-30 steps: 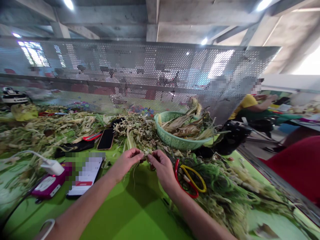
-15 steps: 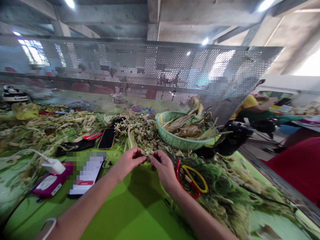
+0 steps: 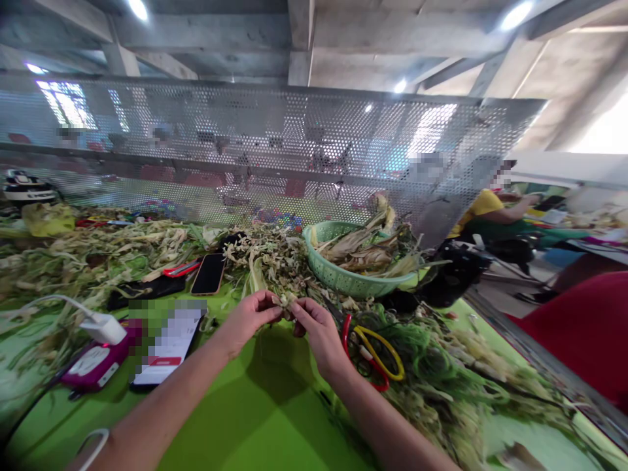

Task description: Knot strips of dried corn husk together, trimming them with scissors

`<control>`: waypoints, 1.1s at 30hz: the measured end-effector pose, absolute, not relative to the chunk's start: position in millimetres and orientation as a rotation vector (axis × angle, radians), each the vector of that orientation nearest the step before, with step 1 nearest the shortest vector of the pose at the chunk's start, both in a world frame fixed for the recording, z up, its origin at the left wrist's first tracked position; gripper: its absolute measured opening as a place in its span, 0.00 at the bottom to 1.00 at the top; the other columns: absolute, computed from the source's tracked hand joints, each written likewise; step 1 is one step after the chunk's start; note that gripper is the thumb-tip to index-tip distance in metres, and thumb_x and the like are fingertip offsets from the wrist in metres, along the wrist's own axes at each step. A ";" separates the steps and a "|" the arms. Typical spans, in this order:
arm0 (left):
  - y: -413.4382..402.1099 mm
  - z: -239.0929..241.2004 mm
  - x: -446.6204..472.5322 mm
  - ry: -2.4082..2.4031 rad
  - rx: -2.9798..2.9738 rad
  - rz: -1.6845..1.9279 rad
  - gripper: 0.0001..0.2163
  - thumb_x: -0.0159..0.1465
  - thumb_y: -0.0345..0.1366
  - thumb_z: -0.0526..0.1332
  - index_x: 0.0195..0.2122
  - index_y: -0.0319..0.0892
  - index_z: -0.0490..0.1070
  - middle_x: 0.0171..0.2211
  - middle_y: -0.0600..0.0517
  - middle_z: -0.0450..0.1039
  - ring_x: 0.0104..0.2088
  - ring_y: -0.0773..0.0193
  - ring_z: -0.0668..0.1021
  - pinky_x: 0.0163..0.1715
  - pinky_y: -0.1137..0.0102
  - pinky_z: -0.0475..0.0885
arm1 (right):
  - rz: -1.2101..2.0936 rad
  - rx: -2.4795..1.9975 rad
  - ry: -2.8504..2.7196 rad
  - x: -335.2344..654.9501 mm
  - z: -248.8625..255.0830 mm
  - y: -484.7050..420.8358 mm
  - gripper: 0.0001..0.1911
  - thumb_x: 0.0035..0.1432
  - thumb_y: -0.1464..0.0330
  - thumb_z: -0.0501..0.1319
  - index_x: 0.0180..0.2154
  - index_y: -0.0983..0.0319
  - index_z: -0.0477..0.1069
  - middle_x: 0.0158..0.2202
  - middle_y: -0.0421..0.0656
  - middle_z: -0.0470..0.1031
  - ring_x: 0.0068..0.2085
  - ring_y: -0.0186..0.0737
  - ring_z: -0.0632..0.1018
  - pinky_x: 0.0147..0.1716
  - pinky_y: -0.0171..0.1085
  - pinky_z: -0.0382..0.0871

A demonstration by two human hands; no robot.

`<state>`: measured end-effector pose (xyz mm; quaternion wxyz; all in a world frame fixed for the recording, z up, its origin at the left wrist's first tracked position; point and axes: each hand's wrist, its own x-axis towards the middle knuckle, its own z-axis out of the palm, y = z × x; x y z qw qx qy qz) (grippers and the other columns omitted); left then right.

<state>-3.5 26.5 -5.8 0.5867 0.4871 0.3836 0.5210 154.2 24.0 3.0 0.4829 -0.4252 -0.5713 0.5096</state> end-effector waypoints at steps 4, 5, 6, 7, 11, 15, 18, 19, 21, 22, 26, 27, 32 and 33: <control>27.7 -6.2 -5.0 0.903 1.056 1.226 0.15 0.48 0.38 0.70 0.34 0.38 0.71 0.31 0.51 0.73 0.34 0.65 0.74 0.42 0.67 0.68 | 1.217 -1.046 -1.400 155.6 1.3 25.7 0.19 0.49 0.52 0.65 0.29 0.63 0.71 0.25 0.39 0.68 0.24 0.32 0.65 0.24 0.33 0.59; 28.1 -6.7 -5.4 0.898 1.058 1.219 0.15 0.48 0.38 0.70 0.34 0.38 0.71 0.31 0.51 0.74 0.34 0.65 0.74 0.42 0.67 0.68 | 1.212 -1.048 -1.400 155.9 0.7 26.2 0.19 0.48 0.52 0.66 0.29 0.63 0.71 0.26 0.39 0.68 0.24 0.32 0.65 0.24 0.33 0.60; 28.5 -7.2 -5.6 0.893 1.062 1.213 0.15 0.48 0.37 0.71 0.34 0.38 0.72 0.31 0.51 0.74 0.34 0.65 0.74 0.42 0.67 0.68 | 1.208 -1.047 -1.400 156.2 0.1 26.8 0.19 0.47 0.53 0.67 0.30 0.62 0.71 0.26 0.39 0.68 0.24 0.32 0.65 0.24 0.32 0.60; 28.8 -7.8 -5.7 0.890 1.071 1.205 0.15 0.47 0.37 0.71 0.35 0.38 0.72 0.31 0.51 0.74 0.34 0.65 0.75 0.42 0.67 0.68 | 1.204 -1.045 -1.400 156.3 -0.4 27.3 0.20 0.46 0.53 0.67 0.31 0.62 0.71 0.27 0.39 0.68 0.25 0.32 0.65 0.23 0.32 0.60; 28.9 -8.7 -5.2 0.914 1.108 1.175 0.16 0.45 0.35 0.71 0.34 0.38 0.72 0.29 0.51 0.74 0.33 0.64 0.75 0.41 0.67 0.69 | 1.183 -1.050 -1.435 156.6 -0.8 28.2 0.19 0.45 0.53 0.68 0.29 0.62 0.71 0.25 0.39 0.67 0.26 0.33 0.66 0.23 0.32 0.62; 26.8 -5.9 -6.7 0.914 1.156 1.092 0.13 0.51 0.40 0.68 0.34 0.38 0.73 0.31 0.50 0.75 0.34 0.63 0.75 0.42 0.66 0.68 | 1.162 -1.061 -1.414 157.5 0.0 27.9 0.18 0.47 0.54 0.67 0.28 0.62 0.70 0.24 0.39 0.67 0.25 0.33 0.65 0.24 0.32 0.61; 25.2 -3.7 -7.8 0.941 1.205 1.046 0.12 0.54 0.41 0.66 0.35 0.38 0.74 0.34 0.49 0.76 0.36 0.62 0.76 0.44 0.66 0.67 | 1.164 -1.054 -1.369 158.8 -0.2 28.0 0.17 0.49 0.55 0.67 0.28 0.62 0.69 0.24 0.38 0.66 0.25 0.32 0.64 0.24 0.32 0.58; 25.0 -3.5 -7.7 0.951 1.226 1.048 0.12 0.53 0.41 0.66 0.35 0.38 0.75 0.34 0.49 0.76 0.36 0.62 0.76 0.44 0.66 0.67 | 1.165 -1.054 -1.366 159.0 -0.3 28.0 0.16 0.49 0.56 0.66 0.28 0.62 0.69 0.24 0.37 0.65 0.24 0.32 0.64 0.24 0.32 0.58; 25.1 -4.2 -6.6 0.971 1.275 1.074 0.11 0.52 0.38 0.67 0.34 0.39 0.74 0.33 0.50 0.76 0.35 0.63 0.75 0.43 0.67 0.67 | 1.166 -1.057 -1.373 159.1 0.0 27.7 0.16 0.50 0.56 0.66 0.28 0.62 0.68 0.24 0.37 0.65 0.24 0.31 0.64 0.25 0.32 0.57; 25.4 -5.0 -5.8 0.976 1.303 1.094 0.09 0.52 0.36 0.67 0.33 0.39 0.74 0.31 0.51 0.75 0.34 0.64 0.74 0.42 0.67 0.67 | 1.174 -1.061 -1.381 158.9 0.4 27.4 0.16 0.50 0.56 0.66 0.28 0.62 0.68 0.23 0.37 0.65 0.24 0.32 0.64 0.25 0.33 0.57; 26.9 -7.9 -4.1 0.964 1.447 1.140 0.05 0.53 0.34 0.65 0.30 0.40 0.72 0.28 0.53 0.72 0.32 0.65 0.72 0.39 0.70 0.66 | 1.231 -1.056 -1.400 157.8 2.3 26.4 0.17 0.50 0.55 0.66 0.27 0.62 0.68 0.22 0.37 0.64 0.24 0.31 0.64 0.26 0.33 0.57; 27.0 -7.9 -4.6 0.963 1.476 1.135 0.06 0.53 0.34 0.65 0.30 0.40 0.72 0.28 0.53 0.72 0.32 0.65 0.72 0.39 0.70 0.66 | 1.240 -1.057 -1.399 157.9 2.3 26.7 0.17 0.50 0.55 0.65 0.26 0.63 0.68 0.22 0.36 0.64 0.24 0.31 0.64 0.26 0.33 0.57; 25.8 -3.1 -11.4 1.035 1.503 1.007 0.14 0.58 0.45 0.61 0.36 0.39 0.73 0.32 0.52 0.74 0.35 0.62 0.73 0.40 0.68 0.66 | 1.190 -1.089 -1.361 160.2 -1.9 31.3 0.19 0.49 0.53 0.65 0.26 0.63 0.67 0.21 0.36 0.63 0.24 0.31 0.64 0.25 0.33 0.57; 25.8 -2.3 -12.6 1.049 1.495 0.984 0.16 0.59 0.47 0.59 0.37 0.39 0.74 0.33 0.51 0.74 0.35 0.61 0.73 0.40 0.67 0.66 | 1.182 -1.086 -1.351 160.6 -2.9 32.2 0.20 0.49 0.53 0.65 0.26 0.63 0.67 0.21 0.36 0.63 0.24 0.31 0.64 0.25 0.33 0.58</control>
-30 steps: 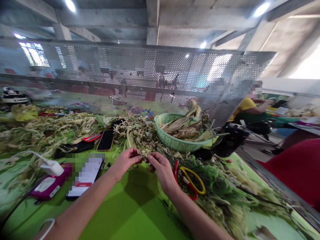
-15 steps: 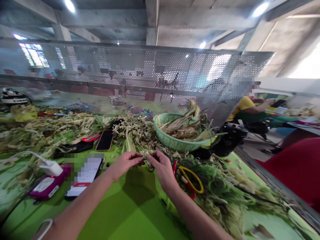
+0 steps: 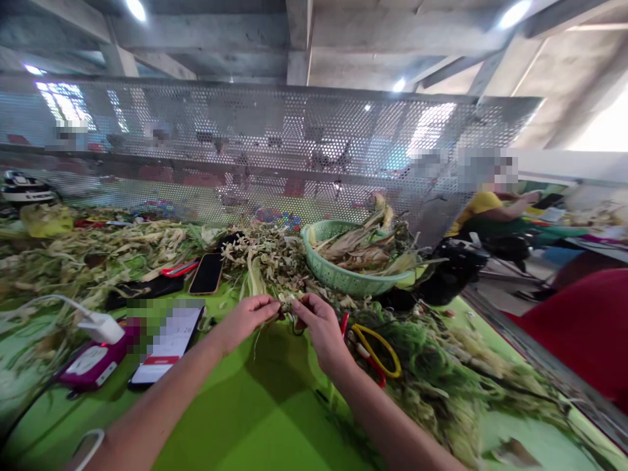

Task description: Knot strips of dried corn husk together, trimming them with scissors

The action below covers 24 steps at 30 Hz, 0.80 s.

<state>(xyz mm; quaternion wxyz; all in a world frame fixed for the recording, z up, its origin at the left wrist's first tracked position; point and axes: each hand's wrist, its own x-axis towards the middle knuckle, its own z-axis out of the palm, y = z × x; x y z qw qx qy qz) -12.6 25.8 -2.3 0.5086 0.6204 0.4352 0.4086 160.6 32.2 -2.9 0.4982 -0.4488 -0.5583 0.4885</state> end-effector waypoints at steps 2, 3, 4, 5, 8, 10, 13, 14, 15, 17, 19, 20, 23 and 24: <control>26.2 -1.9 -13.8 1.041 1.479 0.966 0.16 0.59 0.47 0.59 0.38 0.39 0.75 0.34 0.50 0.76 0.36 0.60 0.74 0.42 0.66 0.66 | 1.176 -1.071 -1.341 160.8 -3.8 33.2 0.19 0.48 0.53 0.66 0.26 0.62 0.67 0.21 0.35 0.62 0.23 0.31 0.64 0.25 0.32 0.58; 26.6 -2.3 -13.7 1.026 1.468 0.969 0.15 0.57 0.45 0.62 0.38 0.39 0.75 0.35 0.50 0.76 0.37 0.60 0.74 0.43 0.66 0.66 | 1.176 -1.063 -1.340 160.6 -3.7 33.1 0.19 0.48 0.54 0.66 0.26 0.62 0.67 0.22 0.35 0.63 0.23 0.31 0.64 0.25 0.32 0.58; 27.0 -2.8 -13.3 1.010 1.449 0.976 0.14 0.55 0.42 0.64 0.38 0.38 0.75 0.36 0.49 0.76 0.38 0.60 0.74 0.44 0.67 0.66 | 1.178 -1.055 -1.341 160.2 -3.2 32.7 0.18 0.48 0.54 0.66 0.27 0.62 0.67 0.22 0.35 0.63 0.23 0.31 0.64 0.25 0.33 0.58; 27.4 -3.3 -12.6 1.001 1.419 0.991 0.13 0.53 0.40 0.66 0.38 0.38 0.75 0.36 0.49 0.76 0.38 0.61 0.74 0.44 0.67 0.66 | 1.186 -1.048 -1.342 159.7 -2.4 32.1 0.18 0.49 0.55 0.66 0.28 0.62 0.67 0.23 0.36 0.64 0.24 0.31 0.64 0.25 0.33 0.58; 28.3 -4.0 -11.2 0.974 1.275 1.090 0.12 0.50 0.35 0.67 0.35 0.38 0.74 0.33 0.50 0.75 0.35 0.63 0.74 0.42 0.68 0.67 | 1.232 -1.021 -1.339 157.7 0.3 29.2 0.16 0.51 0.56 0.65 0.33 0.62 0.69 0.27 0.38 0.67 0.24 0.31 0.65 0.26 0.33 0.59; 28.6 -3.3 -11.4 0.927 1.173 1.193 0.11 0.51 0.35 0.67 0.34 0.37 0.74 0.32 0.51 0.74 0.33 0.64 0.73 0.41 0.68 0.67 | 1.277 -1.016 -1.356 156.3 0.8 27.5 0.16 0.51 0.57 0.65 0.36 0.62 0.69 0.29 0.39 0.69 0.25 0.31 0.66 0.26 0.33 0.60; 29.2 -1.5 -12.8 0.881 1.061 1.296 0.11 0.50 0.36 0.68 0.33 0.37 0.73 0.31 0.50 0.73 0.33 0.65 0.73 0.40 0.69 0.67 | 1.321 -1.042 -1.447 154.4 -2.0 26.3 0.17 0.49 0.56 0.66 0.33 0.63 0.71 0.28 0.39 0.68 0.27 0.33 0.66 0.26 0.33 0.60; 29.5 -1.0 -13.1 0.879 1.032 1.308 0.11 0.50 0.35 0.69 0.32 0.37 0.73 0.31 0.50 0.73 0.33 0.65 0.73 0.40 0.69 0.67 | 1.321 -1.049 -1.484 153.8 -3.6 26.3 0.17 0.48 0.56 0.66 0.32 0.63 0.71 0.27 0.39 0.68 0.27 0.33 0.66 0.26 0.33 0.60; 29.7 -0.6 -13.3 0.882 1.006 1.313 0.11 0.49 0.35 0.69 0.32 0.37 0.73 0.31 0.50 0.73 0.32 0.65 0.73 0.39 0.69 0.68 | 1.314 -1.053 -1.516 153.3 -5.2 26.5 0.16 0.48 0.56 0.67 0.30 0.63 0.71 0.26 0.39 0.67 0.27 0.33 0.66 0.26 0.33 0.60; 30.2 -0.5 -13.1 0.885 0.966 1.316 0.12 0.48 0.35 0.70 0.32 0.37 0.73 0.31 0.50 0.73 0.32 0.66 0.73 0.39 0.69 0.68 | 1.294 -1.053 -1.551 152.7 -7.9 27.1 0.16 0.47 0.57 0.67 0.29 0.63 0.71 0.25 0.38 0.66 0.26 0.33 0.65 0.25 0.33 0.60; 30.6 -1.2 -12.5 0.888 0.939 1.327 0.12 0.48 0.35 0.70 0.32 0.37 0.74 0.32 0.49 0.73 0.32 0.66 0.74 0.39 0.69 0.69 | 1.275 -1.059 -1.552 152.5 -8.9 27.7 0.15 0.48 0.57 0.66 0.29 0.63 0.71 0.24 0.38 0.65 0.26 0.33 0.65 0.24 0.32 0.60; 30.8 -1.7 -12.2 0.888 0.928 1.333 0.12 0.48 0.35 0.70 0.33 0.37 0.74 0.32 0.49 0.73 0.32 0.66 0.74 0.39 0.68 0.69 | 1.267 -1.063 -1.544 152.5 -8.7 27.7 0.15 0.48 0.57 0.66 0.29 0.63 0.70 0.24 0.38 0.65 0.26 0.33 0.64 0.24 0.32 0.60; 31.3 -3.3 -11.8 0.877 0.905 1.347 0.13 0.48 0.34 0.70 0.33 0.37 0.74 0.32 0.49 0.73 0.32 0.65 0.74 0.39 0.67 0.70 | 1.280 -1.053 -1.518 152.5 -7.3 26.8 0.15 0.49 0.57 0.65 0.30 0.63 0.70 0.25 0.38 0.66 0.26 0.33 0.65 0.24 0.32 0.61; 31.5 -3.8 -11.9 0.871 0.902 1.350 0.13 0.48 0.34 0.70 0.33 0.37 0.74 0.32 0.49 0.74 0.32 0.65 0.74 0.39 0.67 0.70 | 1.297 -1.045 -1.513 152.3 -7.0 26.3 0.15 0.49 0.58 0.66 0.31 0.63 0.70 0.26 0.39 0.66 0.26 0.33 0.65 0.24 0.32 0.61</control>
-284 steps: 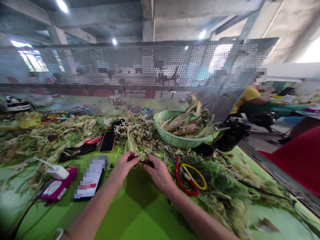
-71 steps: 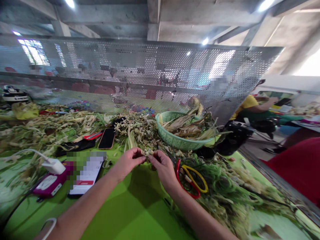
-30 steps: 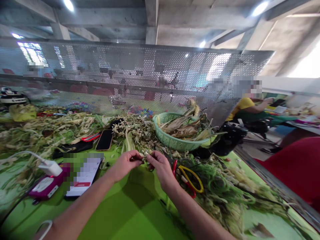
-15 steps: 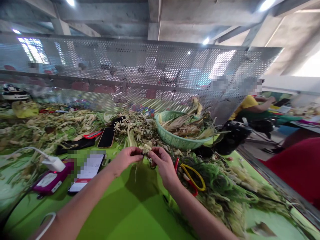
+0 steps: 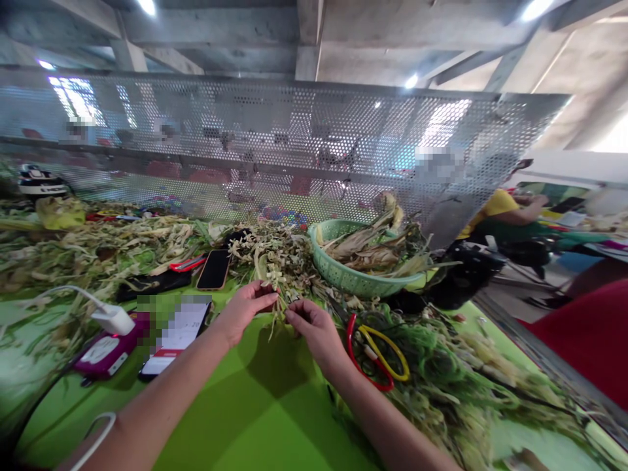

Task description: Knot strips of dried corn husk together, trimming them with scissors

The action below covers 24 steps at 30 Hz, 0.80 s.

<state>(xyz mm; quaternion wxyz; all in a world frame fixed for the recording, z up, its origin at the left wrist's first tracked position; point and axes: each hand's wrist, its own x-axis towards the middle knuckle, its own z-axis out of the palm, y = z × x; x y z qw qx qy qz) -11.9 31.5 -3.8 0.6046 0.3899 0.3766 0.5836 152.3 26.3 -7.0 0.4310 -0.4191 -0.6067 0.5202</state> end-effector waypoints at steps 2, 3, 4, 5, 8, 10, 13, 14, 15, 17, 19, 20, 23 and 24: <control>32.0 -4.6 -12.4 0.873 0.898 1.359 0.13 0.48 0.35 0.70 0.33 0.37 0.73 0.32 0.48 0.74 0.33 0.64 0.75 0.40 0.66 0.70 | 1.333 -1.036 -1.517 151.7 -7.2 25.3 0.13 0.48 0.60 0.66 0.31 0.63 0.70 0.25 0.38 0.66 0.26 0.32 0.65 0.24 0.32 0.60; 32.3 -4.9 -12.9 0.880 0.892 1.364 0.13 0.48 0.35 0.70 0.34 0.37 0.73 0.33 0.48 0.74 0.33 0.64 0.75 0.40 0.66 0.70 | 1.347 -1.038 -1.530 151.4 -7.7 24.9 0.12 0.47 0.62 0.66 0.31 0.62 0.69 0.25 0.37 0.65 0.25 0.32 0.65 0.23 0.31 0.59; 32.7 -5.1 -13.5 0.888 0.882 1.372 0.13 0.48 0.35 0.70 0.34 0.38 0.73 0.33 0.49 0.74 0.33 0.64 0.75 0.41 0.66 0.70 | 1.351 -1.043 -1.545 151.2 -8.3 24.7 0.11 0.47 0.64 0.66 0.30 0.62 0.69 0.24 0.37 0.65 0.25 0.32 0.65 0.23 0.31 0.58; 33.0 -5.0 -14.2 0.894 0.867 1.384 0.13 0.48 0.35 0.70 0.34 0.38 0.73 0.33 0.49 0.74 0.33 0.64 0.75 0.40 0.66 0.70 | 1.354 -1.051 -1.562 150.9 -9.0 24.6 0.09 0.46 0.65 0.66 0.29 0.62 0.69 0.23 0.36 0.65 0.25 0.32 0.65 0.22 0.31 0.57; 33.8 -3.8 -16.0 0.885 0.829 1.441 0.13 0.48 0.35 0.70 0.33 0.38 0.72 0.31 0.51 0.74 0.32 0.65 0.75 0.39 0.67 0.71 | 1.357 -1.081 -1.578 150.5 -9.7 24.3 0.08 0.46 0.66 0.65 0.28 0.62 0.69 0.23 0.36 0.66 0.24 0.31 0.65 0.22 0.31 0.56; 33.8 -2.2 -16.3 0.886 0.828 1.463 0.14 0.48 0.35 0.70 0.34 0.38 0.72 0.31 0.52 0.73 0.31 0.66 0.75 0.38 0.68 0.71 | 1.349 -1.089 -1.555 150.6 -8.6 23.9 0.10 0.47 0.63 0.65 0.30 0.62 0.70 0.24 0.37 0.67 0.25 0.32 0.65 0.22 0.31 0.58; 33.2 0.6 -15.6 0.917 0.852 1.444 0.14 0.47 0.34 0.70 0.33 0.38 0.71 0.29 0.52 0.73 0.30 0.67 0.75 0.37 0.69 0.71 | 1.334 -1.059 -1.530 151.2 -6.4 23.6 0.14 0.50 0.58 0.64 0.31 0.63 0.70 0.27 0.40 0.68 0.25 0.33 0.66 0.23 0.32 0.60; 33.0 1.3 -15.3 0.925 0.859 1.440 0.14 0.47 0.34 0.70 0.33 0.38 0.71 0.29 0.52 0.73 0.29 0.67 0.75 0.37 0.69 0.71 | 1.338 -1.050 -1.528 151.5 -6.3 23.8 0.16 0.51 0.56 0.64 0.31 0.63 0.69 0.27 0.40 0.69 0.25 0.33 0.66 0.23 0.32 0.60; 32.9 1.7 -15.1 0.932 0.861 1.443 0.14 0.46 0.34 0.70 0.32 0.38 0.71 0.28 0.53 0.73 0.29 0.67 0.74 0.36 0.70 0.70 | 1.348 -1.045 -1.533 151.7 -6.7 24.1 0.16 0.51 0.56 0.63 0.31 0.63 0.69 0.27 0.40 0.69 0.25 0.33 0.66 0.22 0.32 0.60; 33.0 1.8 -15.3 0.940 0.856 1.470 0.14 0.46 0.34 0.71 0.32 0.38 0.71 0.28 0.53 0.72 0.29 0.68 0.74 0.35 0.71 0.70 | 1.364 -1.044 -1.552 152.0 -8.7 25.0 0.16 0.49 0.56 0.65 0.31 0.62 0.69 0.25 0.39 0.67 0.24 0.32 0.65 0.20 0.30 0.57; 33.7 0.9 -16.3 0.933 0.845 1.503 0.14 0.45 0.34 0.71 0.32 0.38 0.71 0.28 0.54 0.72 0.28 0.69 0.73 0.34 0.71 0.70 | 1.364 -1.044 -1.583 152.0 -11.0 25.8 0.16 0.47 0.57 0.66 0.30 0.62 0.69 0.23 0.37 0.65 0.23 0.31 0.63 0.19 0.30 0.54; 34.3 0.3 -16.9 0.926 0.837 1.517 0.14 0.45 0.34 0.71 0.32 0.38 0.71 0.28 0.54 0.71 0.28 0.69 0.73 0.34 0.71 0.70 | 1.359 -1.048 -1.598 152.0 -11.8 25.9 0.15 0.48 0.57 0.66 0.29 0.62 0.68 0.22 0.36 0.65 0.23 0.31 0.63 0.19 0.30 0.54; 36.3 -0.8 -19.9 0.921 0.790 1.558 0.14 0.46 0.35 0.70 0.32 0.39 0.71 0.29 0.54 0.72 0.29 0.69 0.74 0.33 0.71 0.70 | 1.329 -1.093 -1.593 151.9 -12.1 25.9 0.14 0.48 0.57 0.65 0.29 0.62 0.69 0.23 0.37 0.66 0.24 0.32 0.65 0.20 0.31 0.55; 37.2 -0.6 -21.4 0.928 0.770 1.573 0.14 0.46 0.35 0.70 0.33 0.39 0.71 0.30 0.53 0.72 0.29 0.69 0.74 0.33 0.71 0.70 | 1.316 -1.107 -1.573 152.2 -11.6 26.1 0.14 0.48 0.58 0.65 0.30 0.62 0.69 0.23 0.38 0.67 0.25 0.33 0.66 0.21 0.31 0.56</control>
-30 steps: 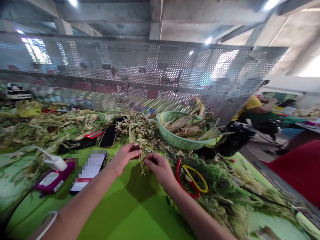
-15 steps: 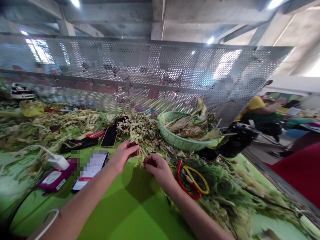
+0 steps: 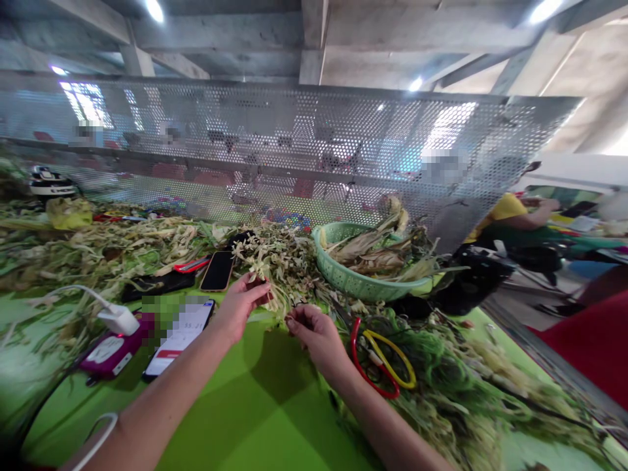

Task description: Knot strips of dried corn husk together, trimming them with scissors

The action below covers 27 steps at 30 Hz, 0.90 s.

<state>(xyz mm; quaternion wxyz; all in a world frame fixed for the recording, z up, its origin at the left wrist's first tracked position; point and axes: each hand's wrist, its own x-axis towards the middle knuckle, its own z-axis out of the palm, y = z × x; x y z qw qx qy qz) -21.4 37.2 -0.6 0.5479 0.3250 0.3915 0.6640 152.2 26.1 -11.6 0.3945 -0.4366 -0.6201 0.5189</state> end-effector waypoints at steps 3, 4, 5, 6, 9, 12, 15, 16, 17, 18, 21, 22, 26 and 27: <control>39.9 2.5 -27.5 0.937 0.715 1.634 0.14 0.46 0.35 0.70 0.32 0.40 0.71 0.29 0.54 0.72 0.28 0.69 0.74 0.32 0.72 0.70 | 1.244 -1.113 -1.505 154.6 -10.0 28.6 0.14 0.47 0.59 0.67 0.31 0.62 0.72 0.26 0.40 0.70 0.27 0.35 0.69 0.25 0.33 0.60; 40.8 4.1 -30.0 0.926 0.702 1.663 0.14 0.46 0.35 0.70 0.32 0.40 0.71 0.28 0.54 0.72 0.27 0.70 0.73 0.32 0.72 0.69 | 1.215 -1.117 -1.488 156.0 -9.5 30.2 0.14 0.47 0.59 0.67 0.32 0.62 0.72 0.26 0.40 0.70 0.27 0.35 0.69 0.26 0.33 0.61; 41.6 5.7 -32.6 0.914 0.693 1.695 0.13 0.46 0.35 0.70 0.32 0.39 0.71 0.27 0.55 0.72 0.27 0.70 0.73 0.31 0.73 0.68 | 1.185 -1.125 -1.473 157.6 -9.0 31.9 0.15 0.47 0.58 0.67 0.33 0.62 0.73 0.25 0.40 0.71 0.27 0.35 0.69 0.26 0.34 0.62; 42.3 7.2 -35.0 0.904 0.687 1.723 0.13 0.46 0.35 0.70 0.32 0.39 0.72 0.27 0.55 0.71 0.26 0.71 0.72 0.30 0.74 0.68 | 1.153 -1.133 -1.460 159.3 -8.5 33.6 0.16 0.47 0.58 0.66 0.34 0.62 0.73 0.26 0.41 0.71 0.27 0.36 0.70 0.27 0.34 0.62; 42.6 9.6 -39.0 0.920 0.698 1.745 0.14 0.46 0.36 0.70 0.33 0.39 0.72 0.27 0.55 0.71 0.26 0.72 0.72 0.30 0.74 0.67 | 1.060 -1.152 -1.453 164.1 -6.4 37.3 0.17 0.49 0.56 0.66 0.36 0.62 0.75 0.32 0.44 0.76 0.34 0.41 0.72 0.33 0.37 0.64; 39.6 8.0 -34.9 0.971 0.759 1.666 0.13 0.46 0.37 0.69 0.33 0.39 0.73 0.28 0.54 0.72 0.27 0.70 0.73 0.32 0.73 0.68 | 1.012 -1.130 -1.465 166.4 -3.3 36.8 0.18 0.52 0.57 0.64 0.42 0.60 0.75 0.43 0.45 0.76 0.42 0.44 0.73 0.42 0.38 0.64; 34.5 4.9 -24.6 0.990 0.864 1.552 0.13 0.48 0.36 0.69 0.34 0.39 0.73 0.30 0.52 0.74 0.29 0.67 0.74 0.34 0.71 0.68 | 1.018 -1.093 -1.486 165.4 -0.4 33.0 0.19 0.54 0.57 0.62 0.45 0.60 0.73 0.46 0.45 0.75 0.46 0.45 0.72 0.46 0.38 0.63; 33.0 3.9 -20.9 0.993 0.892 1.516 0.12 0.48 0.35 0.69 0.34 0.39 0.73 0.30 0.51 0.74 0.30 0.66 0.74 0.35 0.70 0.69 | 1.027 -1.088 -1.499 164.4 0.1 31.6 0.20 0.55 0.56 0.62 0.46 0.60 0.73 0.46 0.45 0.75 0.46 0.45 0.72 0.46 0.38 0.63; 31.7 3.0 -17.5 0.990 0.915 1.480 0.12 0.49 0.35 0.69 0.34 0.39 0.73 0.31 0.51 0.74 0.31 0.65 0.74 0.36 0.68 0.69 | 1.040 -1.087 -1.512 163.2 0.4 30.4 0.20 0.54 0.56 0.62 0.46 0.60 0.73 0.45 0.45 0.75 0.46 0.45 0.72 0.45 0.38 0.64; 30.7 2.1 -14.5 0.982 0.936 1.449 0.11 0.49 0.34 0.69 0.34 0.40 0.73 0.31 0.50 0.75 0.32 0.63 0.75 0.37 0.67 0.69 | 1.061 -1.084 -1.524 161.9 0.3 29.5 0.21 0.54 0.56 0.63 0.46 0.60 0.73 0.44 0.45 0.75 0.45 0.45 0.72 0.45 0.38 0.64; 29.6 -1.1 -8.7 0.934 0.993 1.384 0.10 0.49 0.34 0.69 0.33 0.41 0.73 0.33 0.48 0.75 0.35 0.59 0.75 0.40 0.64 0.70 | 1.133 -1.073 -1.573 158.6 -2.4 28.9 0.20 0.52 0.57 0.64 0.44 0.61 0.74 0.41 0.46 0.77 0.43 0.45 0.74 0.43 0.39 0.66; 29.7 -2.1 -7.7 0.925 1.009 1.370 0.10 0.49 0.34 0.69 0.33 0.41 0.73 0.33 0.48 0.75 0.36 0.59 0.76 0.41 0.63 0.69 | 1.140 -1.076 -1.593 158.0 -3.8 29.3 0.18 0.52 0.57 0.65 0.42 0.61 0.75 0.40 0.46 0.77 0.41 0.45 0.74 0.42 0.39 0.66; 29.3 -3.8 -6.2 0.911 1.045 1.338 0.12 0.49 0.33 0.69 0.35 0.40 0.74 0.35 0.47 0.76 0.37 0.59 0.76 0.45 0.63 0.67 | 1.071 -1.121 -1.651 157.7 -9.2 31.2 0.13 0.51 0.58 0.65 0.33 0.62 0.75 0.30 0.42 0.74 0.32 0.40 0.72 0.34 0.36 0.65; 28.8 -3.3 -6.1 0.908 1.043 1.334 0.12 0.49 0.33 0.69 0.35 0.40 0.74 0.35 0.47 0.76 0.37 0.60 0.76 0.45 0.63 0.67 | 1.056 -1.127 -1.655 157.9 -9.9 31.4 0.13 0.51 0.58 0.65 0.32 0.62 0.74 0.28 0.41 0.73 0.31 0.38 0.71 0.32 0.36 0.64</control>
